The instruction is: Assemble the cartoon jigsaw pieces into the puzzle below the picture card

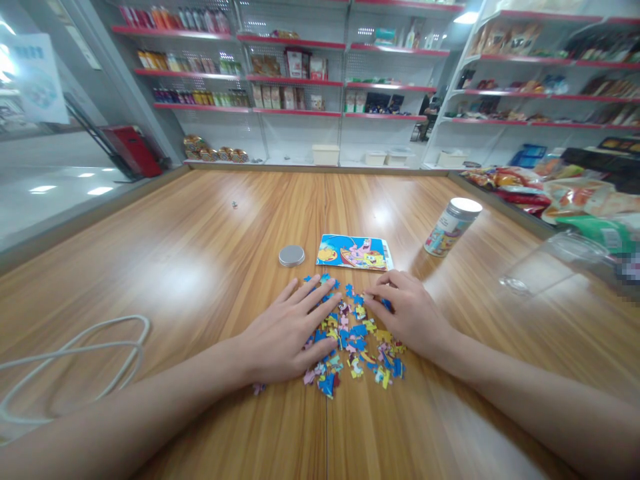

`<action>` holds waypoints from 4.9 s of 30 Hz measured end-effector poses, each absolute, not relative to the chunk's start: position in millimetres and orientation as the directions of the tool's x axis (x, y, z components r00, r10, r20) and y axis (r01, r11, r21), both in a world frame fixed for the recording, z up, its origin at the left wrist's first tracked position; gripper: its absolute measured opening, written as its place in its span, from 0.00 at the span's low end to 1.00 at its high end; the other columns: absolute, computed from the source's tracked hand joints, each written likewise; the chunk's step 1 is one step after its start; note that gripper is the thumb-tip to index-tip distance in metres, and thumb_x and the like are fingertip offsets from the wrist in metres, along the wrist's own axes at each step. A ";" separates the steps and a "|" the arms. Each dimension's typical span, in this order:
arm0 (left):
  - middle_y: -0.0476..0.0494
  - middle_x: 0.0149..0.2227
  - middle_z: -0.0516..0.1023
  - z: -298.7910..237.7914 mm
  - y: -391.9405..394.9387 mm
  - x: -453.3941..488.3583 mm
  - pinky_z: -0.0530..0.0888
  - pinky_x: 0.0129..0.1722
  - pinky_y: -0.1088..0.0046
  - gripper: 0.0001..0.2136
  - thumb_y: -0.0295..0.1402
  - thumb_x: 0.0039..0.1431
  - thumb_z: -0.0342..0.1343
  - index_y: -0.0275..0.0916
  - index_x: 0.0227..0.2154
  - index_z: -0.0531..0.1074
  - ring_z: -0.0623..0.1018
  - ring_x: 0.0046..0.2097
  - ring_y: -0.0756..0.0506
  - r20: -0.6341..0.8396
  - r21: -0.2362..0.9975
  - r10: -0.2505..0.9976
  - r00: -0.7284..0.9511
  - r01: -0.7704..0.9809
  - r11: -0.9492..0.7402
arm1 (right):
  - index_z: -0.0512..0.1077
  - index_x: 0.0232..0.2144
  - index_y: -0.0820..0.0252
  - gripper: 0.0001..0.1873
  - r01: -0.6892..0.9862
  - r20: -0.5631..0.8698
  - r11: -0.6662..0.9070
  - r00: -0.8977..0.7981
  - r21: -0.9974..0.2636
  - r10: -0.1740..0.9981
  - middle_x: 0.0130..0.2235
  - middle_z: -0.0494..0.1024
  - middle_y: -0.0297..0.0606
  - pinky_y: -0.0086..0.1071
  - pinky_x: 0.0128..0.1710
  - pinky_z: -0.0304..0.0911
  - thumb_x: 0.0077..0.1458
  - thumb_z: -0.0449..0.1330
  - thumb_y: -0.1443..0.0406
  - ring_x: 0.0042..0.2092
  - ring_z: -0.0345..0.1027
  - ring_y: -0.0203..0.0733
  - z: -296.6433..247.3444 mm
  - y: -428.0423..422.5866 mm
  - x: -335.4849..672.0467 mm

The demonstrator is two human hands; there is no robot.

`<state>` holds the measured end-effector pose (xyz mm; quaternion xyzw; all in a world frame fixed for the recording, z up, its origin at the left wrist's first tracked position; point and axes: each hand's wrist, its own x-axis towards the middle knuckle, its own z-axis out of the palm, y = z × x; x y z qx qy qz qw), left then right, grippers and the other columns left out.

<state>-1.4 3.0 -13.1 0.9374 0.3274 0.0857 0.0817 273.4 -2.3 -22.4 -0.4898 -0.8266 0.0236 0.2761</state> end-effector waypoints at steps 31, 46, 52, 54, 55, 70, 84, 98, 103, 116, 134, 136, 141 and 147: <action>0.37 0.70 0.57 -8.4 1.4 -3.3 0.61 0.67 0.38 0.23 0.40 0.65 0.56 0.49 0.62 0.68 0.55 0.72 0.29 0.291 0.232 0.458 0.840 0.403 -0.885 | 0.77 0.46 0.54 0.10 0.737 0.431 0.625 -0.492 -0.257 0.757 0.49 0.72 0.46 0.50 0.50 0.63 0.63 0.60 0.65 0.52 0.64 0.52 -13.7 -19.9 259.8; 0.45 0.74 0.46 1.2 -3.3 1.0 0.56 0.69 0.39 0.28 0.48 0.64 0.56 0.56 0.66 0.61 0.48 0.74 0.30 0.105 0.234 0.367 0.924 0.335 -0.913 | 0.73 0.40 0.59 0.04 0.708 0.409 0.575 -0.421 -0.409 0.809 0.45 0.73 0.42 0.46 0.49 0.64 0.61 0.62 0.69 0.49 0.65 0.49 -18.2 -17.0 256.0; 0.44 0.74 0.45 -0.8 -3.5 0.4 0.56 0.69 0.39 0.28 0.49 0.65 0.56 0.56 0.66 0.62 0.50 0.73 0.29 0.122 0.224 0.370 0.921 0.338 -0.914 | 0.73 0.37 0.58 0.06 0.619 0.442 0.604 -0.416 -0.502 0.794 0.42 0.76 0.38 0.41 0.49 0.63 0.59 0.64 0.72 0.47 0.66 0.45 -17.1 -14.8 256.3; 0.44 0.74 0.44 -1.7 -3.0 0.4 0.56 0.69 0.39 0.28 0.50 0.65 0.55 0.56 0.66 0.61 0.49 0.74 0.29 0.111 0.211 0.362 0.925 0.334 -0.919 | 0.73 0.35 0.58 0.05 0.587 0.434 0.594 -0.407 -0.549 0.804 0.38 0.76 0.36 0.39 0.45 0.63 0.58 0.65 0.72 0.44 0.67 0.44 -17.7 -12.6 256.7; 0.44 0.74 0.43 -2.1 -2.7 0.4 0.56 0.69 0.39 0.28 0.50 0.65 0.54 0.56 0.66 0.60 0.49 0.74 0.29 0.104 0.206 0.359 0.927 0.333 -0.920 | 0.73 0.34 0.58 0.05 0.575 0.428 0.585 -0.399 -0.572 0.811 0.36 0.76 0.35 0.37 0.43 0.63 0.58 0.65 0.72 0.42 0.67 0.43 -17.7 -11.7 257.1; 0.39 0.73 0.51 -4.5 -1.3 0.3 0.60 0.67 0.39 0.27 0.47 0.67 0.52 0.52 0.67 0.60 0.53 0.73 0.29 0.126 0.171 0.359 0.925 0.336 -0.926 | 0.75 0.33 0.61 0.02 -0.024 0.525 0.919 -0.826 -0.394 0.204 0.27 0.75 0.35 0.36 0.33 0.57 0.57 0.61 0.69 0.30 0.60 0.39 -7.0 -60.9 238.8; 0.40 0.73 0.48 0.0 -3.6 -1.4 0.54 0.67 0.32 0.33 0.49 0.68 0.49 0.47 0.71 0.48 0.50 0.73 0.27 0.053 0.200 0.438 0.897 0.420 -0.885 | 0.78 0.38 0.58 0.09 0.101 0.383 0.974 -0.907 -0.204 0.175 0.25 0.70 0.33 0.38 0.25 0.49 0.61 0.58 0.64 0.25 0.57 0.39 -9.6 -47.7 254.5; 0.45 0.74 0.48 -6.6 2.0 -0.1 0.52 0.71 0.42 0.29 0.48 0.70 0.47 0.49 0.70 0.52 0.50 0.74 0.32 0.092 0.194 0.504 0.859 0.481 -0.855 | 0.78 0.46 0.54 0.14 0.134 0.383 0.971 -0.901 -0.198 0.202 0.21 0.69 0.29 0.35 0.20 0.44 0.66 0.57 0.57 0.20 0.55 0.36 -13.2 -52.8 251.9; 0.44 0.73 0.51 -7.1 2.8 0.6 0.53 0.70 0.41 0.29 0.47 0.69 0.50 0.50 0.69 0.54 0.52 0.73 0.31 0.120 0.217 0.515 0.849 0.484 -0.848 | 0.76 0.46 0.61 0.13 0.154 0.483 0.958 -0.837 -0.243 0.257 0.27 0.75 0.32 0.34 0.25 0.53 0.66 0.56 0.62 0.25 0.65 0.36 -9.5 -39.1 257.8; 0.39 0.46 0.81 -8.3 10.1 3.1 0.73 0.52 0.59 0.10 0.35 0.65 0.56 0.40 0.44 0.79 0.78 0.50 0.42 0.618 0.478 0.619 0.485 0.393 -0.786 | 0.77 0.41 0.61 0.10 0.313 0.653 0.896 -0.614 -0.314 0.443 0.26 0.78 0.32 0.28 0.25 0.58 0.60 0.57 0.72 0.24 0.68 0.33 -21.0 -24.7 261.4; 0.55 0.14 0.48 -6.3 28.1 -12.4 0.47 0.20 0.73 0.27 0.31 0.62 0.54 0.37 0.11 0.48 0.51 0.17 0.57 0.580 0.609 0.717 0.387 0.378 -0.697 | 0.77 0.38 0.60 0.08 0.458 0.667 0.849 -0.550 -0.263 0.503 0.21 0.70 0.28 0.29 0.23 0.53 0.60 0.58 0.70 0.21 0.61 0.31 -13.1 -16.2 265.0; 0.55 0.14 0.48 -8.0 28.5 -14.1 0.47 0.20 0.72 0.27 0.29 0.63 0.54 0.37 0.12 0.48 0.51 0.17 0.57 0.607 0.537 0.654 0.452 0.374 -0.757 | 0.77 0.39 0.60 0.08 0.451 0.631 0.854 -0.590 -0.259 0.503 0.22 0.71 0.29 0.29 0.24 0.52 0.61 0.58 0.70 0.22 0.62 0.32 -11.9 -17.9 263.6; 0.55 0.15 0.54 -15.3 23.3 -10.1 0.52 0.21 0.70 0.24 0.27 0.63 0.55 0.38 0.13 0.54 0.56 0.18 0.54 0.653 0.301 0.387 0.651 0.246 -0.921 | 0.78 0.42 0.56 0.09 0.397 0.484 0.895 -0.753 -0.205 0.445 0.26 0.73 0.30 0.33 0.26 0.50 0.63 0.58 0.66 0.26 0.64 0.34 -7.8 -30.8 253.4; 0.49 0.22 0.72 -8.5 15.9 -12.8 0.63 0.23 0.71 0.10 0.31 0.62 0.56 0.40 0.24 0.71 0.71 0.23 0.51 0.454 0.285 0.254 0.854 0.131 -0.949 | 0.79 0.36 0.55 0.10 0.347 0.365 0.919 -0.844 -0.186 0.392 0.28 0.77 0.31 0.33 0.26 0.50 0.63 0.57 0.65 0.29 0.67 0.34 -4.8 -40.3 250.5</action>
